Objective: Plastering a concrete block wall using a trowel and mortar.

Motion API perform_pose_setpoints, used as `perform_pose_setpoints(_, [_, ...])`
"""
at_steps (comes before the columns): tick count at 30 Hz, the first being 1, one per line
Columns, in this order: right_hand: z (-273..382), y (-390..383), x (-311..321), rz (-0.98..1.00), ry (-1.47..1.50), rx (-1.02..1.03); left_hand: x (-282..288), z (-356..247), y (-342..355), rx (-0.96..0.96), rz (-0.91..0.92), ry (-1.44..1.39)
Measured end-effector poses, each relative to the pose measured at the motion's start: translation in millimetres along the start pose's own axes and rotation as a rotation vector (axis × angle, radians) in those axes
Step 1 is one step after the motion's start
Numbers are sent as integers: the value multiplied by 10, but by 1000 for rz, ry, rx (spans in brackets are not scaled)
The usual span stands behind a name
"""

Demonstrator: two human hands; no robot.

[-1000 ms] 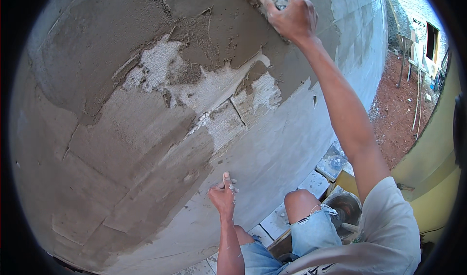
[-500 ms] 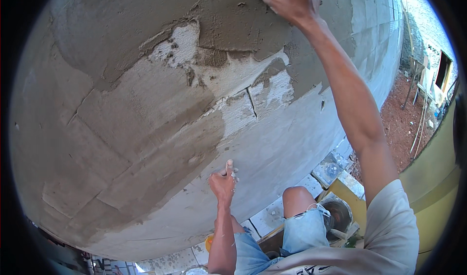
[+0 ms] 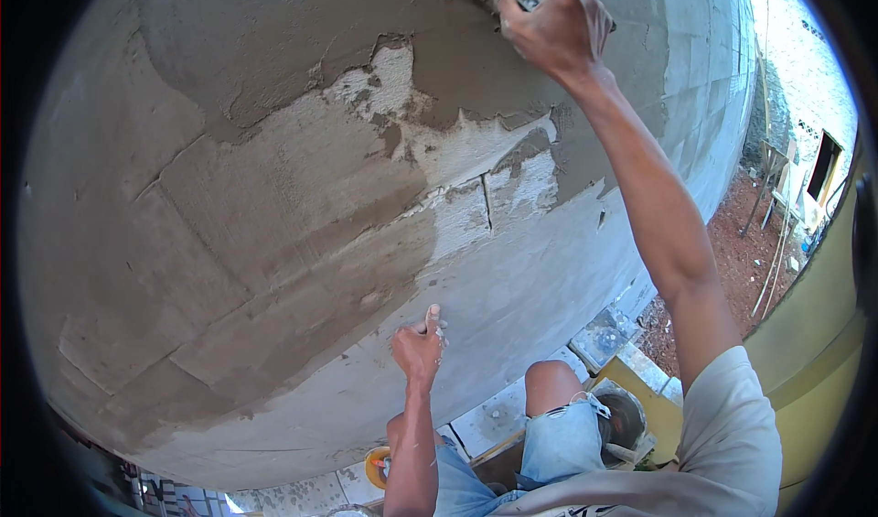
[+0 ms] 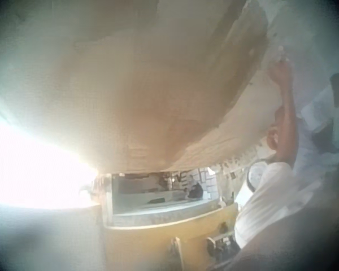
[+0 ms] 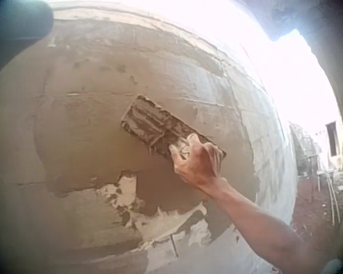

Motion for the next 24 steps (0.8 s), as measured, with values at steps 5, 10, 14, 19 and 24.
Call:
perform_pose_setpoints(5, [464, -371, -72, 137, 358, 19, 33, -14, -2, -3, 20, 3])
perform_pose_setpoints(10, [990, -219, -494, 394, 250, 212, 39, 31, 48, -11, 15, 34])
perform_pose_setpoints(14, [311, 126, -43, 2, 139, 90, -46, -61, 13, -17, 42, 9])
perform_pose_setpoints(19, [1103, -980, -67, 210, 217, 200, 44, -3, 8, -47, 9, 43])
perform_pose_setpoints(24, [1454, -962, -21, 32, 229, 284, -42, 37, 21, -36, 18, 18])
Point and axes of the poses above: each hand's wrist, its own y-axis towards the middle knuckle, its own x-axis out of the back of the hand, z = x × y, the point moved 10 cm from there along y, towards the middle knuckle, and after that the axes turned 2 degrees about y, right-handed, at the moved point
